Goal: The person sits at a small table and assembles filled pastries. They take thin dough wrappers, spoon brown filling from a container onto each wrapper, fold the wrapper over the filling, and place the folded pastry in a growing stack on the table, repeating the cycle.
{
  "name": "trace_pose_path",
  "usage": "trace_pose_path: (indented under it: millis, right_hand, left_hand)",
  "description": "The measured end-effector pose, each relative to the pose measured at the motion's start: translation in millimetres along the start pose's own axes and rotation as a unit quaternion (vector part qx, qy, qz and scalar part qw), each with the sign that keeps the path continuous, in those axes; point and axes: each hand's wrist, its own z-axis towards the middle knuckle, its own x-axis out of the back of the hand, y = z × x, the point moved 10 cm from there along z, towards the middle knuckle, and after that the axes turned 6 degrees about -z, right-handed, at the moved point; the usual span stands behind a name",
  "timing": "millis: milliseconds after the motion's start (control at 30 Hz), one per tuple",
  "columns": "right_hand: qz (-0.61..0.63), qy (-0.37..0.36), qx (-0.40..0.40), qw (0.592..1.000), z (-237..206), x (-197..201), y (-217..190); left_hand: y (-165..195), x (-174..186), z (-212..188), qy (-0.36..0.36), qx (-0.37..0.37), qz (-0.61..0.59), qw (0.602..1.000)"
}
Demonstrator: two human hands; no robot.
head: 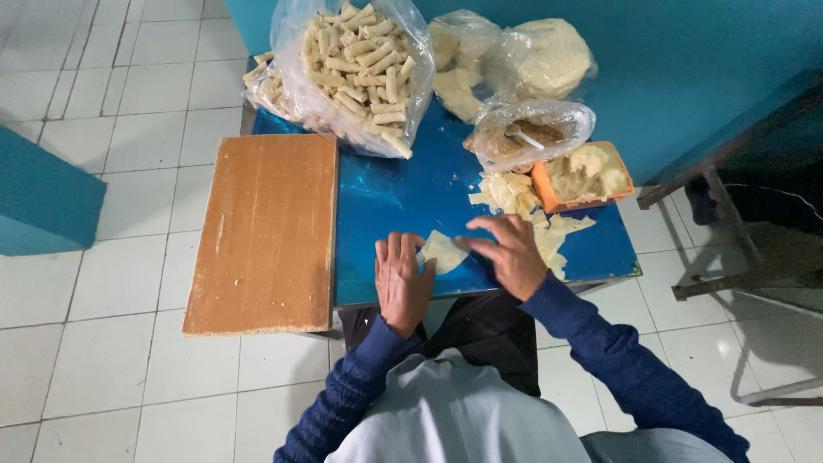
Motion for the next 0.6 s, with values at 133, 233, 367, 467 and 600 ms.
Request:
trace_pose_path:
  millis: [133,233,367,467,600]
  right_hand:
    - [-0.021,0.064,-0.100,0.993,19,27,82]
    - [-0.144,0.081,-0.136,0.977,42,33,146]
    - [-0.221,-0.068,-0.180,0.956,64,-28,205]
    - [-0.284,-0.084,-0.186,0.937,72,-57,225]
    - [-0.309,-0.064,-0.199,0.928,72,-67,243]
  left_hand:
    - [-2,-1,-1,0.007,-0.013,-0.013,1.000]
    - [-4,0,-3,0.014,-0.027,-0.023,0.999]
    - [-5,1,-7,0.031,-0.044,-0.008,0.999]
    - [-6,-1,-7,0.028,-0.048,0.005,0.998]
    - [-8,-6,-5,0.014,-0.037,0.020,0.999]
